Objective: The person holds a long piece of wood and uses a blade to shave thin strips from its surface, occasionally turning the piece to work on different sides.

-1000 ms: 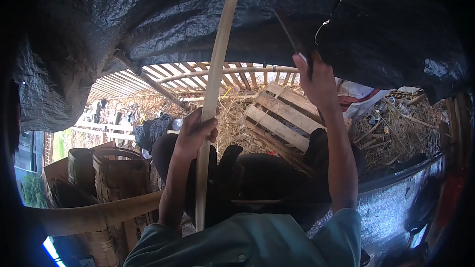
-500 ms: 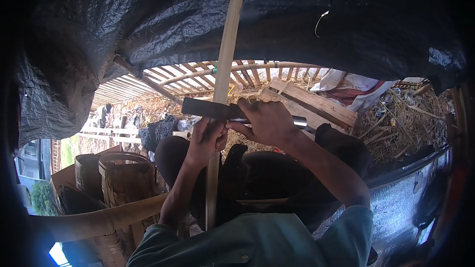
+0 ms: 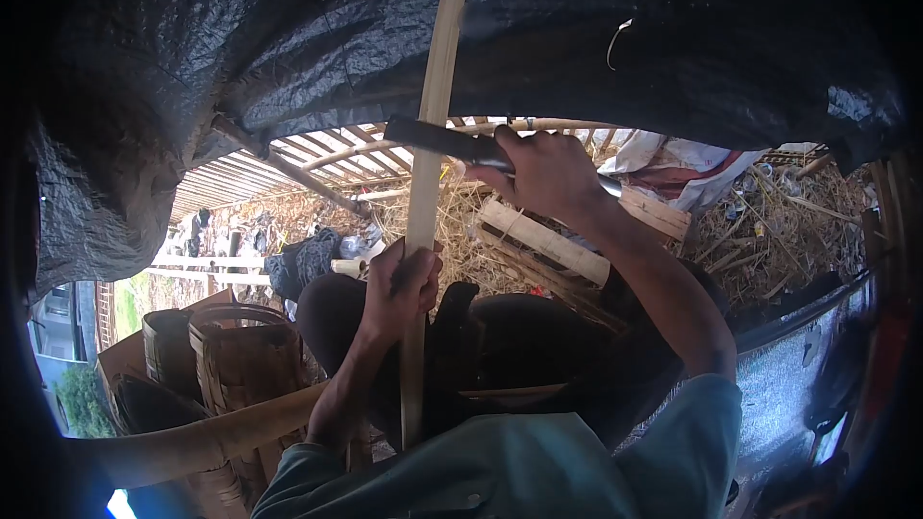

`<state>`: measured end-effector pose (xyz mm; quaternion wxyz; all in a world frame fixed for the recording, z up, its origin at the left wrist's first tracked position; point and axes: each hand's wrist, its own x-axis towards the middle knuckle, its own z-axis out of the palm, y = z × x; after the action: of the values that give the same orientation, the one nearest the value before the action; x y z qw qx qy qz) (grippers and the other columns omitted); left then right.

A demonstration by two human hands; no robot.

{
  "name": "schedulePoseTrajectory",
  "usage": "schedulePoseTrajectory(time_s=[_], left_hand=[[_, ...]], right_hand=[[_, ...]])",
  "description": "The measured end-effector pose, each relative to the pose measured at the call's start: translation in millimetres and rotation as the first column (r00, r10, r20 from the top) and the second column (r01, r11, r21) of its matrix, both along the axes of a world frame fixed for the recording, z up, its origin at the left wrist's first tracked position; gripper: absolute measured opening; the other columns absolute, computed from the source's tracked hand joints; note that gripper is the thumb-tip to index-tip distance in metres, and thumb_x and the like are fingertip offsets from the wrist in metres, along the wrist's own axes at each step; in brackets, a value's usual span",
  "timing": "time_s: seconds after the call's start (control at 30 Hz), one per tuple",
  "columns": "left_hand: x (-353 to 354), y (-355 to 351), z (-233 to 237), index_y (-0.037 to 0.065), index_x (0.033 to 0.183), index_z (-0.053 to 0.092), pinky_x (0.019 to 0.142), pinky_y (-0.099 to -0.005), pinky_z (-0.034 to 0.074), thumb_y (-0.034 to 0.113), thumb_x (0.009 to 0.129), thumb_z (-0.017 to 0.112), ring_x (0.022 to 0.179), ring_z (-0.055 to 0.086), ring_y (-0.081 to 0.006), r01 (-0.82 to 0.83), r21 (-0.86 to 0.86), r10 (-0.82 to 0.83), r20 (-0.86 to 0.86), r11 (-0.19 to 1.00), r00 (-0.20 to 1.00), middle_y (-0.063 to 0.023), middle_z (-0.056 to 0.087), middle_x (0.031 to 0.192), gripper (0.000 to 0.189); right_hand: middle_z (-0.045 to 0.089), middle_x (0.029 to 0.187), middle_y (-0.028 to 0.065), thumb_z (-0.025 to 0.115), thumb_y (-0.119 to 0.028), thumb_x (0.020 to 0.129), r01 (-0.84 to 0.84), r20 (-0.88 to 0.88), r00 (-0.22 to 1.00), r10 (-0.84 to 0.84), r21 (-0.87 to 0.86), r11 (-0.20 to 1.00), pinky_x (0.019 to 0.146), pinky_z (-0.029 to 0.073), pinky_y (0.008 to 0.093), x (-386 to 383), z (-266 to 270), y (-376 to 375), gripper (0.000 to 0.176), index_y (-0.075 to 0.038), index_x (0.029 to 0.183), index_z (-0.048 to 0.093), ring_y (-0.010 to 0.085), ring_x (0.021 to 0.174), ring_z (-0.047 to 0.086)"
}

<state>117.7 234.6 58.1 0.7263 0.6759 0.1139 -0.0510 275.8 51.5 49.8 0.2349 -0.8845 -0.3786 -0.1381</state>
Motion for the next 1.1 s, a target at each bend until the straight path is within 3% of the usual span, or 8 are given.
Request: schedulePoseTrajectory(time_s=[0.4, 0.5, 0.6, 0.63, 0.67, 0.83, 1.07, 1.1], left_hand=[[0, 5, -13, 0.001, 0.092, 0.052, 0.043, -0.0207, 0.031, 0.007, 0.093, 0.051, 0.051, 0.042, -0.0036, -0.016, -0.04, 0.016, 0.011, 0.999, 1.0, -0.0003, 0.049, 0.067, 0.007], [-3, 7, -18, 0.001, 0.089, 0.052, 0.044, -0.0205, 0.032, 0.007, 0.092, 0.053, 0.051, 0.042, -0.0037, 0.046, 0.124, -0.051, 0.037, 0.991, 0.998, -0.0003, 0.051, 0.068, 0.007], [-3, -4, -14, -0.001, 0.093, 0.053, 0.042, -0.0204, 0.029, 0.006, 0.092, 0.051, 0.049, 0.04, -0.0037, -0.011, 0.074, 0.008, 0.039, 0.997, 0.999, 0.0005, 0.045, 0.063, 0.008], [-2, -3, -11, -0.002, 0.094, 0.053, 0.042, -0.0203, 0.03, 0.006, 0.093, 0.051, 0.05, 0.04, -0.0037, -0.037, 0.082, 0.035, 0.024, 0.996, 0.999, 0.0003, 0.046, 0.064, 0.009], [1, -3, -8, -0.002, 0.095, 0.053, 0.043, -0.0203, 0.03, 0.006, 0.093, 0.05, 0.05, 0.04, -0.0038, -0.061, 0.086, 0.061, 0.0, 0.994, 0.998, 0.0001, 0.046, 0.065, 0.009], [-1, -1, -5, -0.001, 0.096, 0.053, 0.043, -0.0204, 0.03, 0.006, 0.093, 0.05, 0.05, 0.04, -0.0038, -0.066, 0.002, 0.066, -0.01, 0.998, 0.998, -0.0005, 0.048, 0.067, 0.008], [-4, -1, -13, 0.0, 0.093, 0.051, 0.044, -0.0204, 0.034, 0.005, 0.091, 0.054, 0.053, 0.044, -0.0037, -0.036, 0.074, 0.033, 0.038, 0.997, 0.999, 0.0005, 0.049, 0.064, 0.006], [-3, -2, -14, -0.001, 0.097, 0.052, 0.044, -0.0202, 0.032, 0.006, 0.091, 0.054, 0.052, 0.042, -0.0033, -0.027, 0.116, 0.02, 0.057, 0.993, 0.998, 0.001, 0.048, 0.064, 0.009]], right_hand=[[0.061, 0.058, 0.0119, 0.054, -0.058, 0.084, -0.248, -0.041, 0.967, 0.25, 0.047, 0.968, 0.051, 0.052, 0.038, -53, -16, 11, 0.055, -0.003, 0.087, 0.059, 0.0281, 0.055, 0.064], [0.061, 0.058, 0.0112, 0.054, -0.061, 0.082, -0.257, -0.023, 0.966, 0.256, -0.028, 0.966, 0.05, 0.052, 0.0375, -60, -8, 12, 0.056, -0.005, 0.088, 0.06, 0.0259, 0.053, 0.064], [0.061, 0.056, 0.0097, 0.054, -0.063, 0.08, -0.285, 0.11, 0.954, 0.28, 0.037, 0.958, 0.048, 0.052, 0.0366, -48, -23, 10, 0.058, -0.007, 0.09, 0.062, 0.0244, 0.05, 0.063], [0.061, 0.056, 0.0091, 0.054, -0.066, 0.079, -0.257, -0.082, 0.963, 0.259, 0.023, 0.966, 0.046, 0.051, 0.036, -36, -24, 9, 0.06, -0.009, 0.093, 0.063, 0.0239, 0.048, 0.063], [0.061, 0.056, 0.0089, 0.053, -0.065, 0.08, -0.107, -0.122, 0.988, 0.093, -0.111, 0.988, 0.046, 0.051, 0.0363, -22, -32, 14, 0.061, -0.007, 0.094, 0.062, 0.0244, 0.049, 0.064], [0.06, 0.054, 0.0096, 0.049, -0.063, 0.083, -0.191, -0.057, 0.979, 0.194, 0.052, 0.98, 0.048, 0.051, 0.0375, -39, -28, 18, 0.061, -0.004, 0.094, 0.061, 0.026, 0.05, 0.064], [0.059, 0.053, 0.0089, 0.049, -0.065, 0.082, -0.346, 0.116, 0.931, 0.345, -0.015, 0.938, 0.049, 0.052, 0.0383, -41, -24, 6, 0.058, -0.01, 0.096, 0.063, 0.0252, 0.05, 0.064], [0.059, 0.052, 0.0075, 0.05, -0.065, 0.082, -0.293, -0.016, 0.956, 0.293, -0.047, 0.955, 0.049, 0.052, 0.0385, -29, -20, 4, 0.056, -0.012, 0.096, 0.064, 0.0245, 0.049, 0.064]])
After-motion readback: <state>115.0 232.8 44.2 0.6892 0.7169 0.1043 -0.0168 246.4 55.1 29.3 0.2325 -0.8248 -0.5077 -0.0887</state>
